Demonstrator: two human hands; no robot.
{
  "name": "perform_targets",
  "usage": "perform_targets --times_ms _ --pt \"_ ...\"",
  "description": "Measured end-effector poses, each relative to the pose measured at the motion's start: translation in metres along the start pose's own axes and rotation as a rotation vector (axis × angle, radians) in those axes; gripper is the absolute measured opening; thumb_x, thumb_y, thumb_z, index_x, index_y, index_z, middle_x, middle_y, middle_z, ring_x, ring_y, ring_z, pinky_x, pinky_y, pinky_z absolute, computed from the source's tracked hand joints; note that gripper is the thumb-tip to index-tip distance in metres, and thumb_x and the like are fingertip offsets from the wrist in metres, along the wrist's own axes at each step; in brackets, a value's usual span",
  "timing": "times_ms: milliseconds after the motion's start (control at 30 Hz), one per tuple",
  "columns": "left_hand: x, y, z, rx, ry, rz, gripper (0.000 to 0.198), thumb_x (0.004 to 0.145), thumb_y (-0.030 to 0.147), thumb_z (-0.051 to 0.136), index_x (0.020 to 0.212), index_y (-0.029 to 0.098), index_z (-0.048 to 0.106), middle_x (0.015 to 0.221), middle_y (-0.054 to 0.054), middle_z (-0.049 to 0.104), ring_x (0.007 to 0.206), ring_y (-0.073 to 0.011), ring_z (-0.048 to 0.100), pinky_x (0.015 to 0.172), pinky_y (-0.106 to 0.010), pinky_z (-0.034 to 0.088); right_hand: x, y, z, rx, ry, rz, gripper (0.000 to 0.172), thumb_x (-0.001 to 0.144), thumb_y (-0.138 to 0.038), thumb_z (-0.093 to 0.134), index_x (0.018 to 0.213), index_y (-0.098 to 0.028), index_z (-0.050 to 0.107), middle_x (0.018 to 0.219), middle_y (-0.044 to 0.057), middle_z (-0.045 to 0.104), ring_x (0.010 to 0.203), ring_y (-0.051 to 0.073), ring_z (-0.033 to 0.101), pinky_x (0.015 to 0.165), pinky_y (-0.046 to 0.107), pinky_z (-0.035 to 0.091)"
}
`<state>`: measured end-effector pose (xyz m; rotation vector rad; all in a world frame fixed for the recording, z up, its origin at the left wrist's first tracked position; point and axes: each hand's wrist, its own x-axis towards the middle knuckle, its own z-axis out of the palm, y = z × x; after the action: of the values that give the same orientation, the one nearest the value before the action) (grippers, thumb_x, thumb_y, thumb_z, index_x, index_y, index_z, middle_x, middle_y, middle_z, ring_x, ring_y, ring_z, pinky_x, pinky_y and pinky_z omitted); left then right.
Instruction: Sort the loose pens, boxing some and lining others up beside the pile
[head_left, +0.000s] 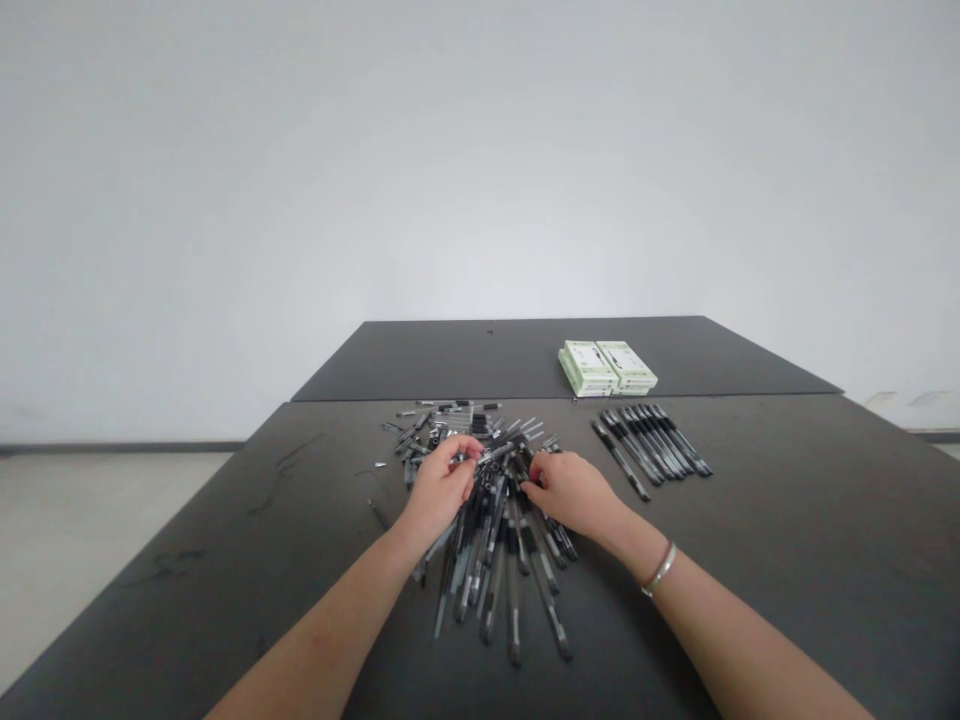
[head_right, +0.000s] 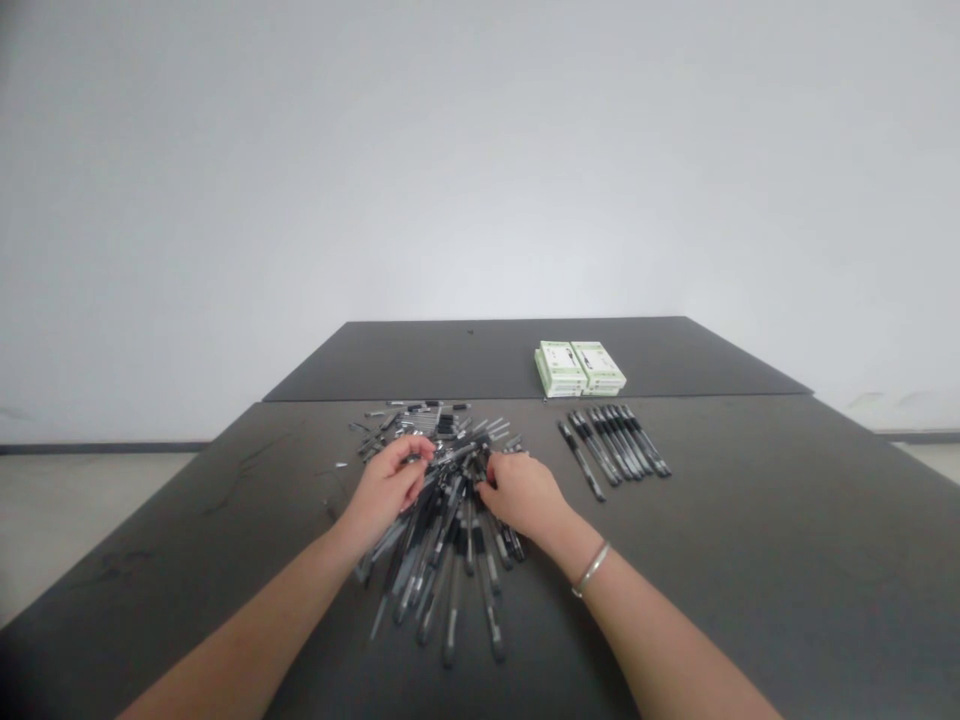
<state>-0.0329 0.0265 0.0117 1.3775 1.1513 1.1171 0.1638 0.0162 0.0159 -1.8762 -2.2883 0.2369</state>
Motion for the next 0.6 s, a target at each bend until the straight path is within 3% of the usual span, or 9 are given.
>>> perform_targets --times_ms 400,500,600 --pt "-0.0013 0.0021 0.0020 0.015 -0.017 -0.007 0.012 0.076 0.018 0.054 0.087 0.017 0.059 0.048 0.010 0.042 0.033 -0.0049 0.034 0.038 -0.017 0.026 -0.0006 -0.0044 0.0026 -0.003 0.053 0.055 0.019 0.076 -0.031 0.057 0.067 -0.019 0.069 0.071 0.010 0.073 0.068 0.022 0.066 0.056 0.027 0.038" --pt "-0.0012 0.0003 0.0027 0.019 -0.032 -0.001 0.014 0.079 0.023 0.056 0.091 0.016 0.060 0.053 0.009 0.046 0.033 -0.0041 0.033 0.037 -0.018 0.025 0.0015 -0.0030 0.0025 0.164 0.091 0.070 0.017 0.073 -0.028 0.059 0.061 -0.018 0.066 0.062 0.007 0.068 0.061 0.018 0.062 0.055 0.026 0.036" --pt "-0.0017 -0.0012 0.0033 -0.004 -0.069 0.015 0.026 0.081 0.032 0.059 0.101 0.015 0.061 0.067 0.004 0.056 0.035 -0.0028 0.035 0.036 -0.018 0.025 0.0024 -0.0027 0.0000 0.575 0.048 0.020 0.016 0.073 -0.028 0.060 0.062 -0.017 0.063 0.054 0.000 0.059 0.051 0.012 0.052 0.050 0.022 0.033"
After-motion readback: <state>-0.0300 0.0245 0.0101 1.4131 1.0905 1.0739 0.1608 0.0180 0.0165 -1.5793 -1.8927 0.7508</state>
